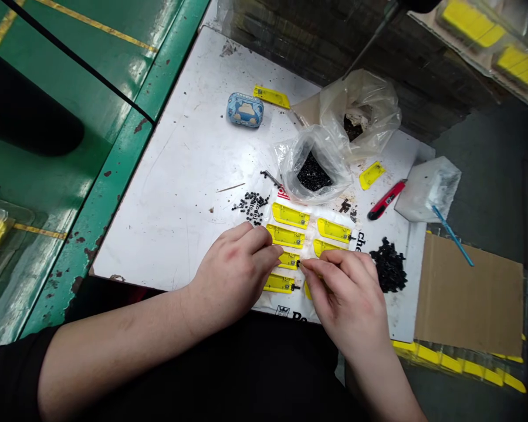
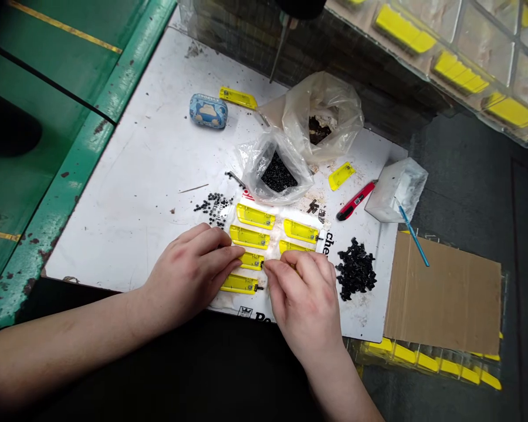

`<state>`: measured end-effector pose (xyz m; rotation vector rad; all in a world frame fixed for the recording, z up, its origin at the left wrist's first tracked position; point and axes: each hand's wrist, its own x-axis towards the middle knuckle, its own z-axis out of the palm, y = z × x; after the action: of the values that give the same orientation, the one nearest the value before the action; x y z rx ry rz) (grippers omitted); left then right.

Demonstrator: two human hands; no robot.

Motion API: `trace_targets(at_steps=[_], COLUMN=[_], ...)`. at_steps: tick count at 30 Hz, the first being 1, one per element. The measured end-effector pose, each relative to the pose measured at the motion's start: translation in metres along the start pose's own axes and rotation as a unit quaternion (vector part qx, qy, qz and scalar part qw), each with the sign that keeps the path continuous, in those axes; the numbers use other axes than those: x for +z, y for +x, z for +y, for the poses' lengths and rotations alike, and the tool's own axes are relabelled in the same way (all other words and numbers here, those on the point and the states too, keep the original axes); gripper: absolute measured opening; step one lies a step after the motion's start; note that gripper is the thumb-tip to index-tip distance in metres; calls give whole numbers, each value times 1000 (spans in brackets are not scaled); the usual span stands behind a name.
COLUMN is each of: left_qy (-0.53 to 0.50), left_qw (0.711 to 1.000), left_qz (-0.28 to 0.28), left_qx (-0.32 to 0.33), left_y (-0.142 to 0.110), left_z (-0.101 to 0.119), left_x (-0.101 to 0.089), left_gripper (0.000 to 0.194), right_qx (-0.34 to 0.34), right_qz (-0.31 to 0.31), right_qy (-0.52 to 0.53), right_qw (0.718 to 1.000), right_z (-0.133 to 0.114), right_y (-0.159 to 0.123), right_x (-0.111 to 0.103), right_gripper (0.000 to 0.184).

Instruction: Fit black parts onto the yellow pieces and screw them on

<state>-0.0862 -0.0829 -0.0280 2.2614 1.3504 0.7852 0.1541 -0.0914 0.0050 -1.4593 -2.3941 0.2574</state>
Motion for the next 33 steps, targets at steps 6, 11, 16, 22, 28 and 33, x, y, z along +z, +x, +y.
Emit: trace_targets(at_steps=[6,11,16,22,28,33], left_qy=[3,-4,5,18,24,19], left_qw=[1000,1000,1000,999,999,999], left_qz=[9,11,25,28,36,26], left_qx=[-4,-11,-2,8,13,10], left_y=[0,0,1,2,3,2], left_z=[1,1,-1,-2,-2,-3], left_x=[-1,-1,-2,-3,-4,-4], left_gripper=[16,17,17,18,20,20], right_qx=[20,47,58,32,100,205], right_qz=[-41,-85,-95,-67,26,16], right_qy=[-47,-87,-114,-126,-59,-109], right_qw=[998,991,987,989,993,972], right_z=[-12,-25,-31,-31,-2,57], right_y=[6,14,21,18,1,-24], right_x=[-8,-14,-15,-7,-16,-35], right_gripper=[9,10,13,23,13,18])
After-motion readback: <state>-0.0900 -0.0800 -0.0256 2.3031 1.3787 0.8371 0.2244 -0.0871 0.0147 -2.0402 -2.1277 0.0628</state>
